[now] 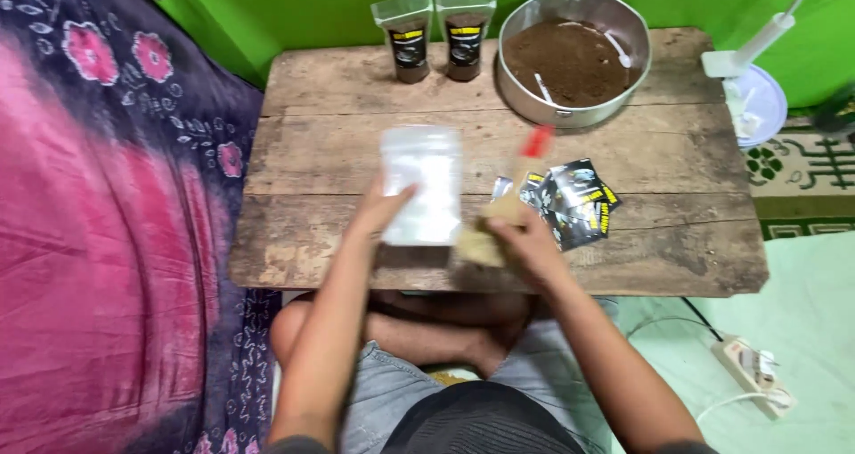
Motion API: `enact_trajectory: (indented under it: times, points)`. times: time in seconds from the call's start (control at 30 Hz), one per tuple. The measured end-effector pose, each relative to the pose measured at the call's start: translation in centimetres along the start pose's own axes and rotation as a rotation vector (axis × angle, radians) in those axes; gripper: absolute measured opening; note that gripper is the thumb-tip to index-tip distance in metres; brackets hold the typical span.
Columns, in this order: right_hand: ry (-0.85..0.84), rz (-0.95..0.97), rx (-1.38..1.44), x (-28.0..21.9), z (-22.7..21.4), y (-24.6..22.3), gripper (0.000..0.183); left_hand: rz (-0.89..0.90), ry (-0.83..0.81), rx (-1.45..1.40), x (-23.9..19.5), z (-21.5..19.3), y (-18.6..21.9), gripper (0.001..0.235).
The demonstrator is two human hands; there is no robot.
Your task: The person organizes plastic bags and coffee packets on a wooden table by hand and clears the workspace using a brush.
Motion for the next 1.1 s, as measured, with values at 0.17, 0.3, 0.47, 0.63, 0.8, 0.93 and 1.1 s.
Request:
enact_trajectory:
  times: [0.17, 0.3, 0.47, 0.63, 0.8, 0.93, 1.1]
  points:
    - [0.290, -0.264, 0.214, -3.9, -10.9, -0.9, 0.042, 0.248, -0.274, -0.109, 2.9, 15.8, 1.3, 0.091]
    - [0.355, -0.437, 0.323, -4.4, -16.4, 0.8, 0.030, 0.495, -0.046, 0.438, 2.7, 21.5, 3.2, 0.071]
    - [0.307, -0.407, 0.257, -4.8, -12.5, -1.0, 0.027, 0.701, 0.171, 0.468, -0.8, 19.4, 4.7, 0.074]
    - [0.151, -0.532, -0.029, -2.8, -7.6, -2.3, 0.031, 0.991, 0.059, 0.075, -4.8, 14.2, 5.3, 0.039]
    - [0.001, -0.607, -0.045, -1.7, -4.7, -2.1, 0.033, 0.882, -0.341, -0.027, -7.2, 9.2, 4.5, 0.038]
    - [0.035, -0.666, -0.202, -1.8, -6.7, -2.3, 0.035, 0.822, -0.264, 0.026, -4.3, 9.8, 0.5, 0.046]
    - [0.435, -0.730, -0.474, -0.6, -15.0, 1.7, 0.032, 0.301, -0.043, 0.053, -1.0, 10.4, -1.0, 0.086]
Point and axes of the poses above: each hand's wrist, its own x-axis towards the middle knuckle, its own z-axis out of the palm, y = z × x, the point moved 1 cm from there along x, towards the middle knuckle, and after that the axes turned 1 degree about -z, right-handed, at the moved point
